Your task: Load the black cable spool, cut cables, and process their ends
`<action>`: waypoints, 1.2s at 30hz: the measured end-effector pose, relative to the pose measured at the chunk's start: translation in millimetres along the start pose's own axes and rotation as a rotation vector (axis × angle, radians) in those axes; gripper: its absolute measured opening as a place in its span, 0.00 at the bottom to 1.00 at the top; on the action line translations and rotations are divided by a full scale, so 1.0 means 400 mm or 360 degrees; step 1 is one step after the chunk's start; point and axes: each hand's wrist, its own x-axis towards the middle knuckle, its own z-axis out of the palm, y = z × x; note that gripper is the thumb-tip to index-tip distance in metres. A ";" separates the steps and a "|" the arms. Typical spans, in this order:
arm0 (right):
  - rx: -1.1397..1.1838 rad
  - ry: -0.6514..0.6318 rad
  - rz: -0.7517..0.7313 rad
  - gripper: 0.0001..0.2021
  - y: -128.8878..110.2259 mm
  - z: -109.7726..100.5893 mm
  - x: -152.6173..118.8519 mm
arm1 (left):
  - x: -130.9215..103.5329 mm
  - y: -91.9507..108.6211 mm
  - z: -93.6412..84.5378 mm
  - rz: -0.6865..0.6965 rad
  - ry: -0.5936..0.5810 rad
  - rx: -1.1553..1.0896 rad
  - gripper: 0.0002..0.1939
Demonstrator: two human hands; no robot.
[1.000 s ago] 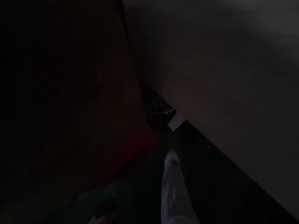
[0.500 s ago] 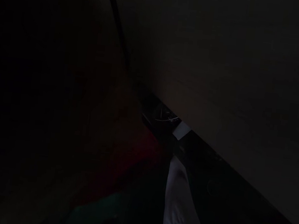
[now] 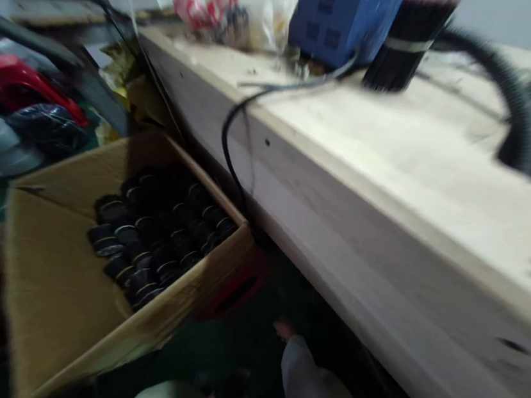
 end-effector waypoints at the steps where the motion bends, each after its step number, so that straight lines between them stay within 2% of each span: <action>1: 0.0083 -0.0017 0.0045 0.12 -0.027 -0.007 -0.068 | -0.063 0.017 0.027 0.0017 -0.0028 -0.0022 0.33; 3: 0.0259 -0.0021 0.0105 0.12 -0.092 -0.030 -0.209 | -0.190 0.069 0.076 0.0108 -0.0099 -0.0069 0.32; 5: 0.0492 -0.0022 0.0059 0.14 -0.177 -0.072 -0.357 | -0.313 0.141 0.117 0.0217 -0.0171 -0.0073 0.30; 7: 0.0891 -0.0095 -0.0122 0.17 -0.279 -0.131 -0.506 | -0.426 0.224 0.151 0.0282 -0.0210 -0.0047 0.28; 9: 0.1236 -0.0251 -0.0332 0.18 -0.388 -0.199 -0.649 | -0.525 0.301 0.185 0.0355 -0.0233 -0.0047 0.27; 13: 0.1322 -0.0352 -0.0502 0.16 -0.565 -0.318 -0.880 | -0.675 0.407 0.277 0.0480 -0.0281 -0.0080 0.25; 16: 0.1243 -0.0361 -0.0557 0.16 -0.640 -0.383 -0.986 | -0.742 0.443 0.373 0.0547 -0.0318 -0.0157 0.25; 19: 0.1170 -0.0389 -0.0581 0.17 -0.679 -0.443 -1.043 | -0.779 0.456 0.477 0.0599 -0.0325 -0.0271 0.24; 22: 0.1129 -0.0437 -0.0618 0.17 -0.698 -0.505 -1.070 | -0.799 0.458 0.570 0.0604 -0.0366 -0.0327 0.23; 26: 0.1008 -0.0494 -0.0608 0.16 -0.700 -0.578 -1.081 | -0.807 0.448 0.661 0.0595 -0.0415 -0.0350 0.22; 30: 0.0880 -0.0506 -0.0677 0.15 -0.693 -0.629 -1.077 | -0.797 0.432 0.710 0.0609 -0.0444 -0.0324 0.20; 36: 0.0608 -0.0401 -0.0758 0.14 -0.715 -0.658 -1.057 | -0.757 0.430 0.727 0.0590 -0.0388 -0.0329 0.21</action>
